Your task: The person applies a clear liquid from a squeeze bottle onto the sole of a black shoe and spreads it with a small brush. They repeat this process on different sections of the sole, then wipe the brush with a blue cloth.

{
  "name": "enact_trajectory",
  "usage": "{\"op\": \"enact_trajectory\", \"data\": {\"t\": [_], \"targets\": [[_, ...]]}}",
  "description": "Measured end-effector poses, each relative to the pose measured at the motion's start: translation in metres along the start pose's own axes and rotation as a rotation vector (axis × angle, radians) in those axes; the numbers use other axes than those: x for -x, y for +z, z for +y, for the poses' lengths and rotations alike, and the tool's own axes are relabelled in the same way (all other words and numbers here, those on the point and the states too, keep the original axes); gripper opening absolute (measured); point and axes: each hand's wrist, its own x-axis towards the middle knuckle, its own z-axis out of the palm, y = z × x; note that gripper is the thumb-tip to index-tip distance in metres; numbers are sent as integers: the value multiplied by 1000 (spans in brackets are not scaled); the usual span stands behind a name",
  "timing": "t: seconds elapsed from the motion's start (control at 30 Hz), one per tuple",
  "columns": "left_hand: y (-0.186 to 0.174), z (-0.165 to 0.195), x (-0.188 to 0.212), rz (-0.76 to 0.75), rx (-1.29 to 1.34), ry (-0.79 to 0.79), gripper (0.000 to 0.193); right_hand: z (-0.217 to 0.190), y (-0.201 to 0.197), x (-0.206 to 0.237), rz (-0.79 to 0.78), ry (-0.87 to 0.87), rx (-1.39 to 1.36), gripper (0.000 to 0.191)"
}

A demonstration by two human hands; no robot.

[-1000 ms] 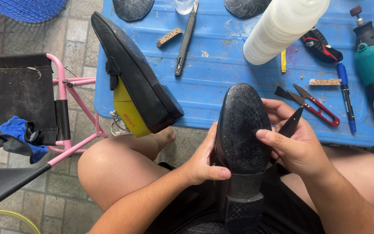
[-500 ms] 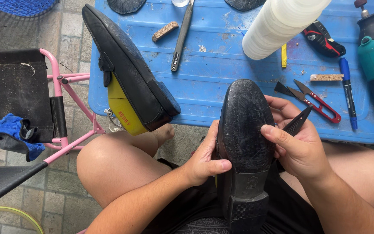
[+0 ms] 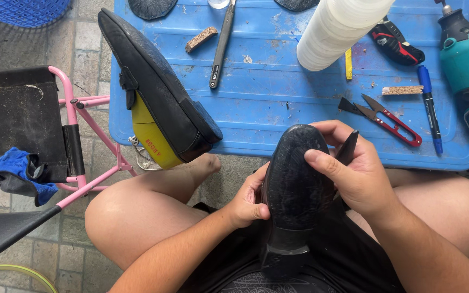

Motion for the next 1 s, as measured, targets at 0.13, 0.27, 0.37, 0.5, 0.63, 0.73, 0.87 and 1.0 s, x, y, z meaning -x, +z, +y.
{"op": "enact_trajectory", "data": {"t": [0.13,0.27,0.37,0.5,0.63,0.73,0.87,1.0], "targets": [[2,-4,5,91,-40,45,112,2,4,-3,6,77,-19,41],[4,-3,6,123,-32,74,108,-2,9,-6,-104,25,-29,51],[5,-2,7,140,-2,85,108,-7,9,-5,-213,28,-1,65],[5,-2,5,149,-61,110,109,-3,5,-1,-167,49,6,64],[4,-5,2,82,-57,128,101,1,-4,-9,-2,-22,-168,54],[3,-4,4,46,-5,157,91,-16,-23,-29,-63,114,-604,66],[5,-3,9,124,-34,160,86,-40,-31,-59,-154,239,-921,100],[4,0,10,210,-21,164,86,-47,-7,-89,-138,245,-1242,100]]}}
